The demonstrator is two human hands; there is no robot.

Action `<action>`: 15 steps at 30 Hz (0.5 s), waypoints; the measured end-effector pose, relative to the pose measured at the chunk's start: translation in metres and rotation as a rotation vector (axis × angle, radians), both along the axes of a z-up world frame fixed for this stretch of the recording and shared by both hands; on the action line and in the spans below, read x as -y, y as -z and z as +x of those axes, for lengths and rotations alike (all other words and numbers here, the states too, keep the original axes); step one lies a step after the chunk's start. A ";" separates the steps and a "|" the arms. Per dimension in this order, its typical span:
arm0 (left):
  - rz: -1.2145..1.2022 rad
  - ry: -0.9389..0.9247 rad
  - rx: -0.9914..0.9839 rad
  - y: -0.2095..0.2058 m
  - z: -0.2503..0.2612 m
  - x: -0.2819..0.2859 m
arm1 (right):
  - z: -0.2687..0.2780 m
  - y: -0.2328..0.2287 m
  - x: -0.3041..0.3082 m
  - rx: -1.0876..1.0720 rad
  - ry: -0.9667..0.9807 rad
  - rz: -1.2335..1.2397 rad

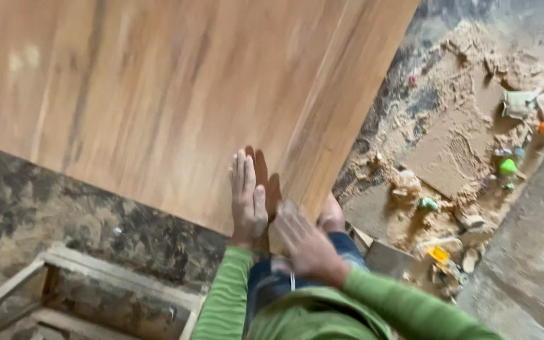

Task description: The person sands a large wooden board using a sanding block. They move the block back and forth across the surface, covering different areas of the board to smooth it.

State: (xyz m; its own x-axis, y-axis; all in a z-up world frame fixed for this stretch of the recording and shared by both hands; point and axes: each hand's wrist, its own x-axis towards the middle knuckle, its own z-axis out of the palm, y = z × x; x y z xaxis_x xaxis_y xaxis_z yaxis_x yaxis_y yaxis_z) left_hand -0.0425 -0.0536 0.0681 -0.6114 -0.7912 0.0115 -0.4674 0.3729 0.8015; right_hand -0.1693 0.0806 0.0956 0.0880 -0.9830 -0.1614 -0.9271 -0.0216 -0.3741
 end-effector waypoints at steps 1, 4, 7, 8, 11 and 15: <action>0.000 0.009 -0.027 0.002 0.001 0.005 | 0.001 0.001 -0.003 0.133 -0.024 -0.082; -0.016 0.046 0.009 0.003 0.005 -0.005 | -0.045 0.009 0.014 -0.425 -0.118 -0.092; -0.130 0.060 0.214 0.004 -0.003 -0.018 | -0.136 0.020 0.087 0.046 0.398 -0.210; -0.163 0.060 0.310 0.003 -0.005 -0.032 | -0.148 0.021 0.099 -0.035 0.432 -0.209; -0.188 0.221 0.342 0.004 0.000 -0.066 | -0.130 0.027 0.094 -0.122 0.481 -0.272; -0.175 -0.057 0.449 0.018 0.028 -0.022 | -0.006 0.002 0.001 -0.184 0.103 -0.065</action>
